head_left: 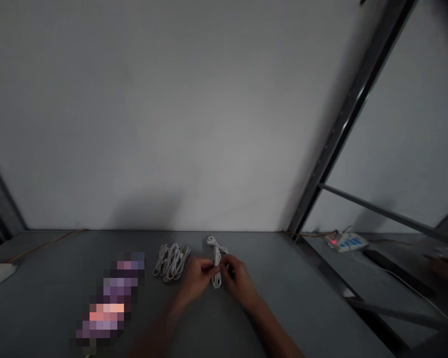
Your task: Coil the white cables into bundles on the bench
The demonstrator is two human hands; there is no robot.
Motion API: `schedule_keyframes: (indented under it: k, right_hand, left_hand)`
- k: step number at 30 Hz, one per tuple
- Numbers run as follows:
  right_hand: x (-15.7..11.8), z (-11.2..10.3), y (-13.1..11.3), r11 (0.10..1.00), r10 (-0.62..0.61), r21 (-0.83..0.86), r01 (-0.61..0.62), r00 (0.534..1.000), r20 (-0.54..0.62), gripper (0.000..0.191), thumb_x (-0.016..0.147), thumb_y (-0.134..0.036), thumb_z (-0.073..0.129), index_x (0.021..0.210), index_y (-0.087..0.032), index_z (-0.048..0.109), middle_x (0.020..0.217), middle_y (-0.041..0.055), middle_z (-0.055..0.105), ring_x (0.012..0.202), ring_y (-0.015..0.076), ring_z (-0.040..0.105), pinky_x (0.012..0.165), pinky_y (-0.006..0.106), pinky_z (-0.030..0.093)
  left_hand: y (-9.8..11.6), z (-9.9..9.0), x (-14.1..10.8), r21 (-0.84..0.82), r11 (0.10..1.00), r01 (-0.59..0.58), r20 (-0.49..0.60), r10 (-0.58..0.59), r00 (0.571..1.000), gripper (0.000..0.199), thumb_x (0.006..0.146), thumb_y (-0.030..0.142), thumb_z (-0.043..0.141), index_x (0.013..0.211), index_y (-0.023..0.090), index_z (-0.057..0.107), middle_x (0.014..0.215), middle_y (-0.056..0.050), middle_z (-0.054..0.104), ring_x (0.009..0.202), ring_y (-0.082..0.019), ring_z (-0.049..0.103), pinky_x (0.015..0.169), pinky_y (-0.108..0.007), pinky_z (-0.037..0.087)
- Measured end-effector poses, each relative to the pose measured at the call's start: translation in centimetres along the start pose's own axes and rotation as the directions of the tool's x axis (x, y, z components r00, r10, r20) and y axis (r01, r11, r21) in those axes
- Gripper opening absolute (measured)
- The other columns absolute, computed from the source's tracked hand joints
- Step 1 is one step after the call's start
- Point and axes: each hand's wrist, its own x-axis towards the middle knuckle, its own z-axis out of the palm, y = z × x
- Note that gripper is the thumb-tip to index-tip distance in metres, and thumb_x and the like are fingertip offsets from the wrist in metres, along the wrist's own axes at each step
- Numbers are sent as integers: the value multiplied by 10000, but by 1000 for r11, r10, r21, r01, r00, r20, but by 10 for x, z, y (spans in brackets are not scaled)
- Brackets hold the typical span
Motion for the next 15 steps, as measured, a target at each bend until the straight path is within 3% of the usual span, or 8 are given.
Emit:
schedule_keyframes:
  k: [7,11,15]
  right_hand:
    - [-4,-5,2,975,-146,-156,160,985,97,207,904,-232,450,802,-169,619,787,64,621,705,166,552,673,267,408]
    - [-6,-3,1,957,-158,-233,171,985,73,215,913,-224,417,803,-167,593,777,73,606,676,168,532,654,273,397]
    - [-5,2,-2,991,-52,-119,54,998,20,226,894,-278,444,723,-177,551,660,31,576,587,143,485,580,248,374]
  left_hand:
    - [-1,1,-4,-293,939,180,55,-171,984,357,684,464,660,775,124,716,691,-28,693,687,-191,623,676,-300,474]
    - [-5,3,-2,-251,963,94,25,-90,996,296,721,396,628,743,113,714,694,-35,696,686,-194,621,663,-297,472]
    - [-9,5,2,-196,980,23,-13,-26,1000,180,700,285,631,723,131,720,755,-38,727,770,-211,641,728,-298,479]
